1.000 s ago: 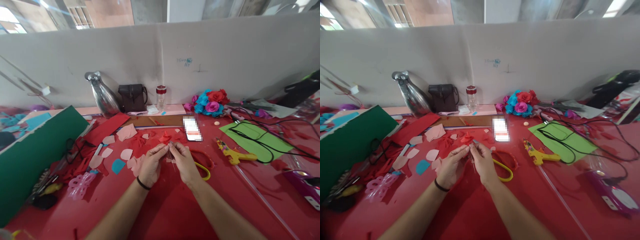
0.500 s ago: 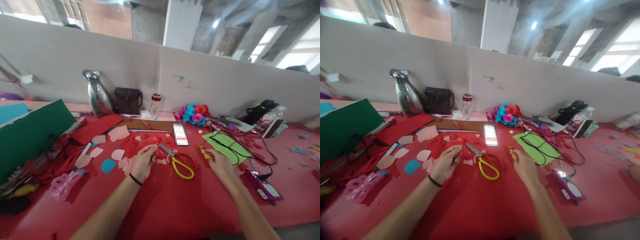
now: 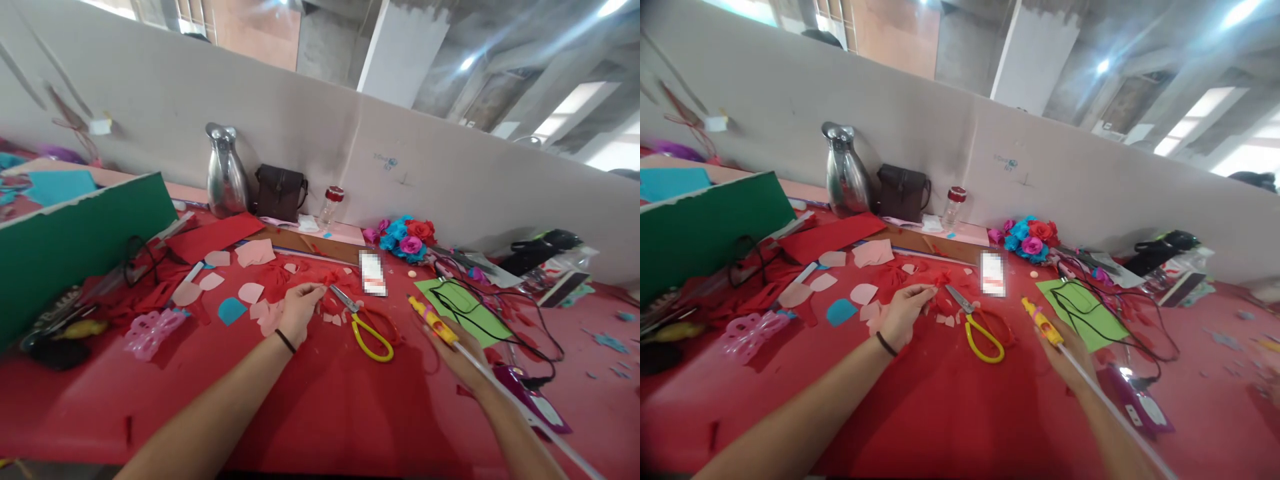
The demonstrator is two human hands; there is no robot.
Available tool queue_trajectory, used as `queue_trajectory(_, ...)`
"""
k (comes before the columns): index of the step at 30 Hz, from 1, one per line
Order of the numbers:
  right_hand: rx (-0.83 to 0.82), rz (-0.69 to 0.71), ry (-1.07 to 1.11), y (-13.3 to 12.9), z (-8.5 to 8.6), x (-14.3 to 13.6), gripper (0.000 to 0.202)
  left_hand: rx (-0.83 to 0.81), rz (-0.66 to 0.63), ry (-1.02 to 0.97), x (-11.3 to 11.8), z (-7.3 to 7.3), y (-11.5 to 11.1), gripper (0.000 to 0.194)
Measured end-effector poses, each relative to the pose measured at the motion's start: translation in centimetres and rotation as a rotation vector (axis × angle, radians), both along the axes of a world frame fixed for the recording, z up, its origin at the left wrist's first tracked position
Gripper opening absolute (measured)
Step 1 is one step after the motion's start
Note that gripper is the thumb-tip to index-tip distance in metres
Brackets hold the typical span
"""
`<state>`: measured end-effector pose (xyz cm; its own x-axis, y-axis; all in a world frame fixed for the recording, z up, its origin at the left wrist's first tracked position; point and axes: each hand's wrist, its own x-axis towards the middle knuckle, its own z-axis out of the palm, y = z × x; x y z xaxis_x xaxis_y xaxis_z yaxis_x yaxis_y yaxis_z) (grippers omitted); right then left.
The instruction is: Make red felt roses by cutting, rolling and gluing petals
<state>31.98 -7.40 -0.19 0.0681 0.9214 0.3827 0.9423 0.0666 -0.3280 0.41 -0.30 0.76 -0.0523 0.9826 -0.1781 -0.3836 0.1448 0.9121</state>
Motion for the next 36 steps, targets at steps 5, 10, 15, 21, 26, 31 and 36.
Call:
queue_trajectory(5,0.078,0.258,0.317,-0.8,1.6,-7.0,0.026,0.05,-0.03,0.073,0.3,0.1,-0.4,0.017)
queue_trajectory(10,-0.08,0.351,0.485,-0.6,2.8,-12.1,0.034,0.025,-0.073,0.142,0.4,0.0,-0.6,0.013)
queue_trajectory(15,-0.084,0.347,0.49,0.3,2.7,-13.4,0.038,0.019,-0.096,0.214,0.5,0.2,-0.6,0.01)
queue_trajectory(21,-0.087,0.331,0.473,0.6,2.2,-13.8,0.033,0.036,-0.099,0.242,0.6,0.0,-0.6,0.011)
queue_trajectory(26,-0.097,0.339,0.476,0.9,1.5,-13.6,0.032,0.06,-0.092,0.272,0.6,-0.5,-0.4,0.011)
queue_trajectory(31,-0.092,0.337,0.488,1.2,1.0,-13.4,0.031,0.069,-0.095,0.306,0.6,-0.6,-0.2,0.012)
queue_trajectory(36,-0.083,0.334,0.445,1.0,1.2,-13.6,0.031,0.057,-0.109,0.307,0.6,-0.5,-0.2,0.012)
